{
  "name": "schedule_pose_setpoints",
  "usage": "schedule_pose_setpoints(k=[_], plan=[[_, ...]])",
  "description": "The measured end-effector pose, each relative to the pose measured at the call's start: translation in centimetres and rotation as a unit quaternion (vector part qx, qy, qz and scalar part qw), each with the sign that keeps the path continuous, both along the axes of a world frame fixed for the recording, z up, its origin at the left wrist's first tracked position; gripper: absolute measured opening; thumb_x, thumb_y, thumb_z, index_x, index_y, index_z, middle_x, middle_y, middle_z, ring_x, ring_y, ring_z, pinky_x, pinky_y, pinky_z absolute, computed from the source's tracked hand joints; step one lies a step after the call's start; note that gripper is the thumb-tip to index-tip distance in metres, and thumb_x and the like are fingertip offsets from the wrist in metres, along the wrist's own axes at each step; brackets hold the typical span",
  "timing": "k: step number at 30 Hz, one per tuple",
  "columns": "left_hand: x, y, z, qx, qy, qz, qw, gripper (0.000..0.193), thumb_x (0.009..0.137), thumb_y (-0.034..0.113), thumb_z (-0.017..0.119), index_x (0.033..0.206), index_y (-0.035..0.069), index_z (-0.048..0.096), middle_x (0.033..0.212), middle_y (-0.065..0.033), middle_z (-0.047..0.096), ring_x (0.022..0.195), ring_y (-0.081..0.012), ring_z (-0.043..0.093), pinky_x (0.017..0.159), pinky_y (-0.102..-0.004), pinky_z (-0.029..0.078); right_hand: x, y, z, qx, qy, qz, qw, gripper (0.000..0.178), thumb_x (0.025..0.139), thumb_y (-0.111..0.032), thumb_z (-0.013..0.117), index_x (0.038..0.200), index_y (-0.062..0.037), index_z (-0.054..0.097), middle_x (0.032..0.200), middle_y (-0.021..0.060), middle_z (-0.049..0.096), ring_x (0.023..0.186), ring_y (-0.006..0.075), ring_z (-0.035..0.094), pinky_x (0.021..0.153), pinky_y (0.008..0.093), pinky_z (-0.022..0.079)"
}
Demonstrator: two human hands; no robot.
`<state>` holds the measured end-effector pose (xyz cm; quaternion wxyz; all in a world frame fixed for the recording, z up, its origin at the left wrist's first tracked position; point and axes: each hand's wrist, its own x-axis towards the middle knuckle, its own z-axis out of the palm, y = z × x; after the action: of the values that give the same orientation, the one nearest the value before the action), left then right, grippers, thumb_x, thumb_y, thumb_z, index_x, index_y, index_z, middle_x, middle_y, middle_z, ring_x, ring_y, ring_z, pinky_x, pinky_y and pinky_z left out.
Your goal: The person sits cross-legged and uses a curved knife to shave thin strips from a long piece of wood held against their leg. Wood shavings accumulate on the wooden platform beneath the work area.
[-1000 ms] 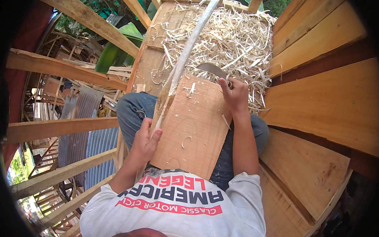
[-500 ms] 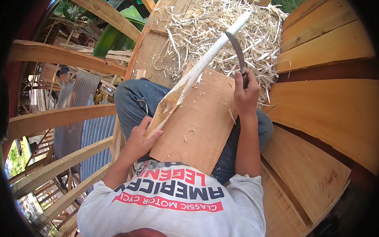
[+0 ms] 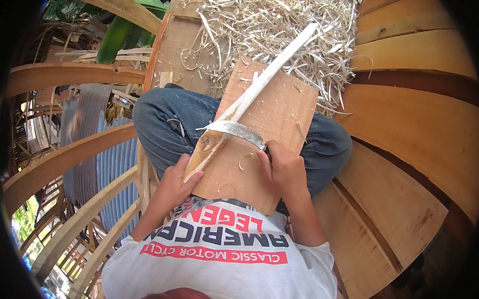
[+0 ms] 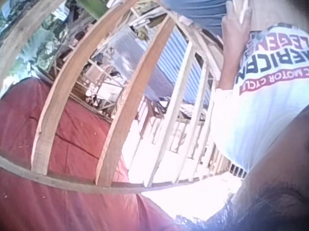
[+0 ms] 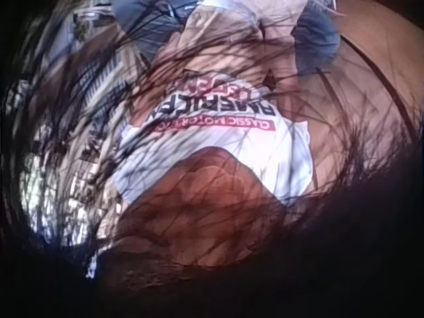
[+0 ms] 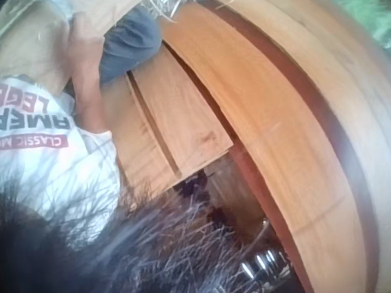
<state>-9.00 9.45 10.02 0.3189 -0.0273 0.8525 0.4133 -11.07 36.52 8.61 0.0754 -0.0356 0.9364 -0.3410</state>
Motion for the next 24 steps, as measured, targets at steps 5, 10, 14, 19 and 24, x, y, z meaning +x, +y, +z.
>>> schedule_pose_setpoints(k=[5, 10, 14, 19, 24], plan=[[-0.1, -0.3, -0.6, 0.005, 0.003, -0.011, 1.000, 0.041, 0.090, 0.035, 0.059, 0.100, -0.001, 0.042, 0.073, -0.0312, 0.058, 0.075, -0.0490, 0.059, 0.060, -0.0502, 0.046, -1.0, -0.3, 0.4, 0.106, -0.048, 0.004, 0.993, 0.024, 0.091, -0.028, 0.055, 0.085, -0.0054, 0.051, 0.070, 0.0155, 0.060, 0.061, 0.0351, 0.060, 0.052, 0.0426, 0.046], [0.0, -0.4, -0.9, 0.014, -0.013, -0.004, 1.000, 0.042, 0.090, 0.036, 0.059, 0.100, -0.001, 0.041, 0.071, -0.0309, 0.059, 0.071, -0.0486, 0.060, 0.058, -0.0506, 0.046, -2.3, 0.0, -0.1, 0.172, -0.031, 0.038, 0.984, 0.026, 0.091, -0.030, 0.056, 0.084, -0.0056, 0.053, 0.071, 0.0140, 0.059, 0.060, 0.0341, 0.061, 0.051, 0.0418, 0.047], [0.0, -0.4, -1.1, 0.006, -0.006, -0.021, 1.000, 0.041, 0.091, 0.036, 0.058, 0.099, 0.000, 0.040, 0.069, -0.0300, 0.059, 0.069, -0.0480, 0.060, 0.057, -0.0510, 0.046, -3.5, 0.6, -0.6, 0.204, -0.003, 0.051, 0.978, 0.024, 0.089, -0.029, 0.058, 0.085, -0.0055, 0.054, 0.073, 0.0135, 0.058, 0.062, 0.0330, 0.061, 0.052, 0.0414, 0.048], [0.0, -0.4, -1.3, 0.008, 0.001, -0.017, 1.000, 0.040, 0.092, 0.036, 0.057, 0.098, 0.000, 0.040, 0.068, -0.0289, 0.059, 0.067, -0.0469, 0.060, 0.056, -0.0511, 0.047, -4.9, 0.8, -0.9, 0.226, 0.014, 0.047, 0.973, 0.023, 0.089, -0.028, 0.058, 0.086, -0.0060, 0.053, 0.072, 0.0135, 0.058, 0.063, 0.0339, 0.061, 0.053, 0.0419, 0.048], [0.0, -0.4, -1.1, -0.003, 0.001, -0.021, 1.000, 0.039, 0.092, 0.035, 0.057, 0.097, 0.000, 0.040, 0.068, -0.0279, 0.059, 0.067, -0.0459, 0.061, 0.056, -0.0498, 0.047, -7.6, 3.5, -2.3, 0.250, 0.078, -0.024, 0.965, 0.025, 0.094, -0.027, 0.052, 0.085, -0.0035, 0.052, 0.071, 0.0169, 0.060, 0.064, 0.0376, 0.061, 0.054, 0.0449, 0.047]])
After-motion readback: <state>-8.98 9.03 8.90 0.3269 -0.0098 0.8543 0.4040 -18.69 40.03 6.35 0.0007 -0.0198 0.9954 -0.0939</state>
